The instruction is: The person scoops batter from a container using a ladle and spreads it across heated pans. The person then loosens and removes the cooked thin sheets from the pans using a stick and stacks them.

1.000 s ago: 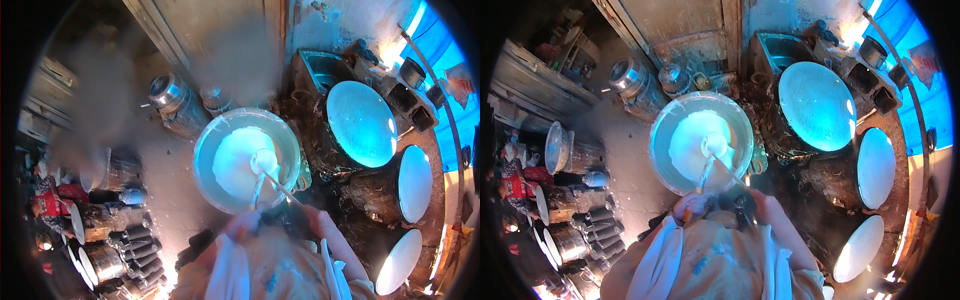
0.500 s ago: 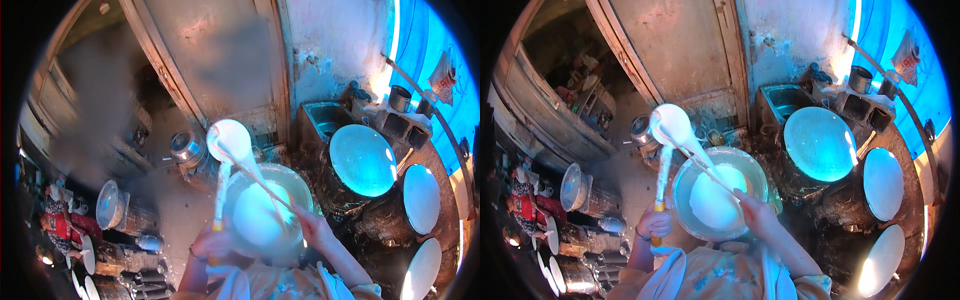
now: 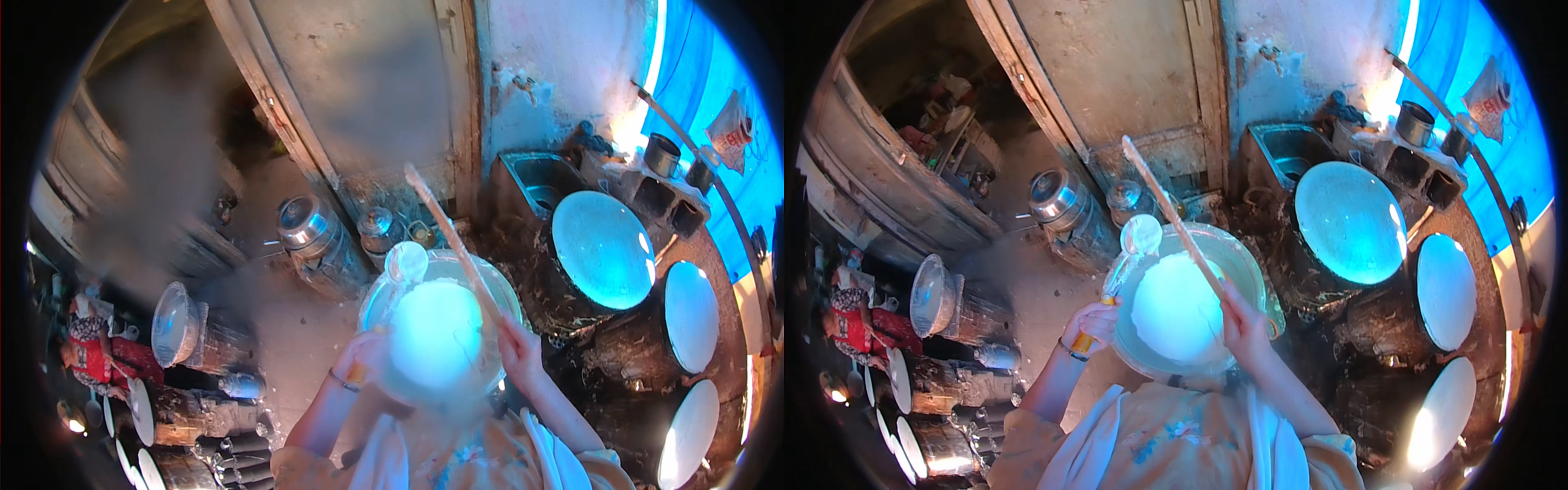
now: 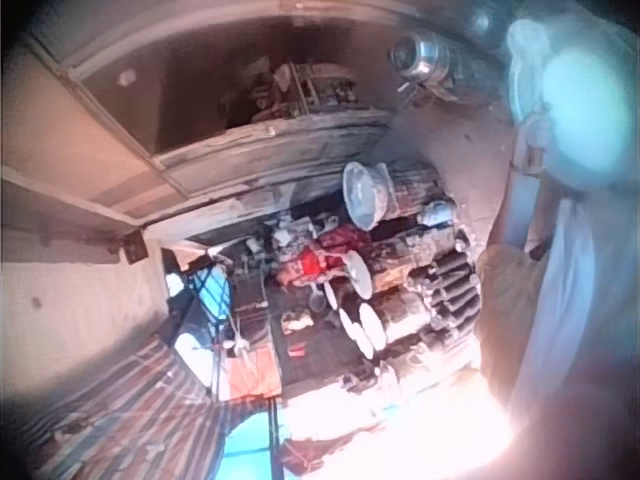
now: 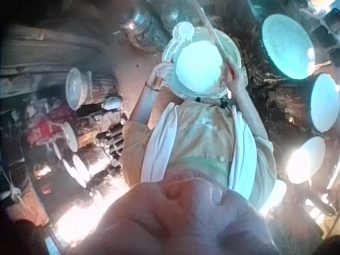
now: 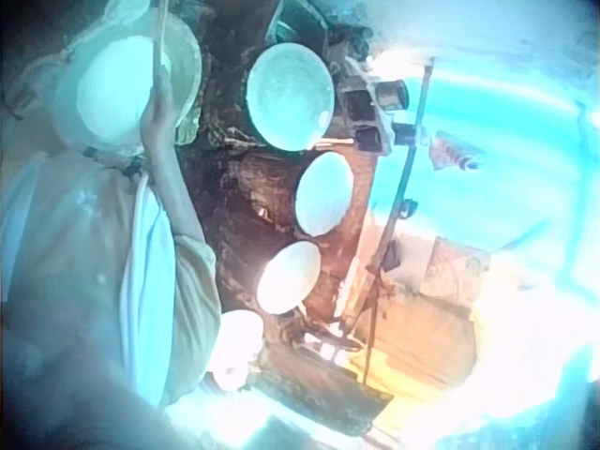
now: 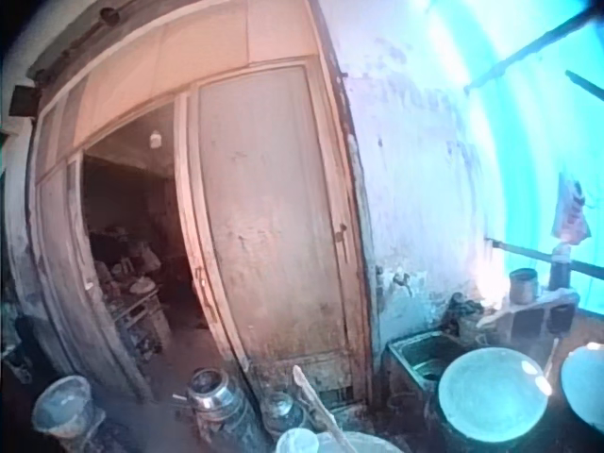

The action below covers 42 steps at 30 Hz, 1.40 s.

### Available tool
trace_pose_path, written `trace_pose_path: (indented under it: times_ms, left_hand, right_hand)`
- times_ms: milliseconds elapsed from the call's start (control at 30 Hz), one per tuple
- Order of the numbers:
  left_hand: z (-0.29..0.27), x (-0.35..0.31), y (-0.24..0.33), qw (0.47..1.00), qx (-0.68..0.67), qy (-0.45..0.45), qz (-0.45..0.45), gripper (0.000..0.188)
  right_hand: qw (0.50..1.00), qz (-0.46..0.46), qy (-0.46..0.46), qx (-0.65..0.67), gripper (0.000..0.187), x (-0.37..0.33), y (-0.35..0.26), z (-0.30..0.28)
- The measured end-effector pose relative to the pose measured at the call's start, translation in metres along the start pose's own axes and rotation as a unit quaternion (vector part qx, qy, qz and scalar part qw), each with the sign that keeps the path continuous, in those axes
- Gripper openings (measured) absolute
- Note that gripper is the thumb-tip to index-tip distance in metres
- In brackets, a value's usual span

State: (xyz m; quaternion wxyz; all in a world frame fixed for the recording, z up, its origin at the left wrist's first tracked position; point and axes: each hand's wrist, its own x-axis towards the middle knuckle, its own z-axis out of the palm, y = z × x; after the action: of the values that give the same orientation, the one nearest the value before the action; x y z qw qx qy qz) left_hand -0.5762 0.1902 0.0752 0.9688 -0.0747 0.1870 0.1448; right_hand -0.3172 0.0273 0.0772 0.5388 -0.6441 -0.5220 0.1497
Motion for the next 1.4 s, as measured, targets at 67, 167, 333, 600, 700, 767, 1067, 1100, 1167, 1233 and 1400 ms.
trace_pose_path:
  times_ms: [67,167,333,600,700,767,1067,1100,1167,1233,1400]
  left_hand:
    - [-0.004,0.001,-0.004,0.998,-0.062,-0.019,-0.023,0.022]
    - [0.019,-0.014,-0.022,0.997,0.012,-0.074,-0.031,0.025]
    - [0.002,-0.023,-0.036,0.995,0.032,-0.092,0.020,0.027]
    - [-0.026,0.060,0.006,0.991,-0.049,-0.046,-0.112,0.041]
    - [-0.002,0.057,-0.023,0.982,0.038,-0.137,-0.127,0.034]
    - [0.010,0.067,-0.034,0.973,0.057,-0.152,-0.167,0.034]
    - [0.101,0.198,-0.095,0.924,0.281,-0.027,-0.258,0.026]
    - [0.116,0.213,-0.108,0.904,0.336,-0.028,-0.265,0.026]
    - [0.141,0.242,-0.137,0.882,0.373,-0.047,-0.284,0.026]
    - [0.156,0.274,-0.160,0.852,0.424,-0.053,-0.302,0.026]
    - [0.156,0.351,-0.248,0.783,0.587,-0.035,-0.203,0.047]
  right_hand:
    - [0.995,0.096,-0.009,0.023,0.034,-0.002,-0.003,-0.002]
    - [0.993,0.106,0.036,0.047,0.036,-0.010,0.027,0.001]
    - [0.991,0.121,0.055,0.003,0.038,-0.035,0.056,-0.007]
    - [0.963,0.213,0.145,0.079,0.035,-0.050,0.066,-0.004]
    - [0.944,0.251,0.206,0.065,0.034,-0.060,0.070,-0.024]
    - [0.936,0.239,0.248,0.072,0.033,-0.067,0.080,-0.034]
    - [0.942,0.158,0.273,-0.117,0.013,-0.076,0.095,-0.089]
    - [0.938,0.163,0.280,-0.120,0.014,-0.077,0.095,-0.099]
    - [0.930,0.156,0.303,-0.137,0.020,-0.078,0.098,-0.122]
    - [0.912,0.214,0.348,-0.041,0.022,-0.086,0.115,-0.134]
    - [0.845,0.296,0.426,0.131,0.023,-0.085,0.144,-0.165]
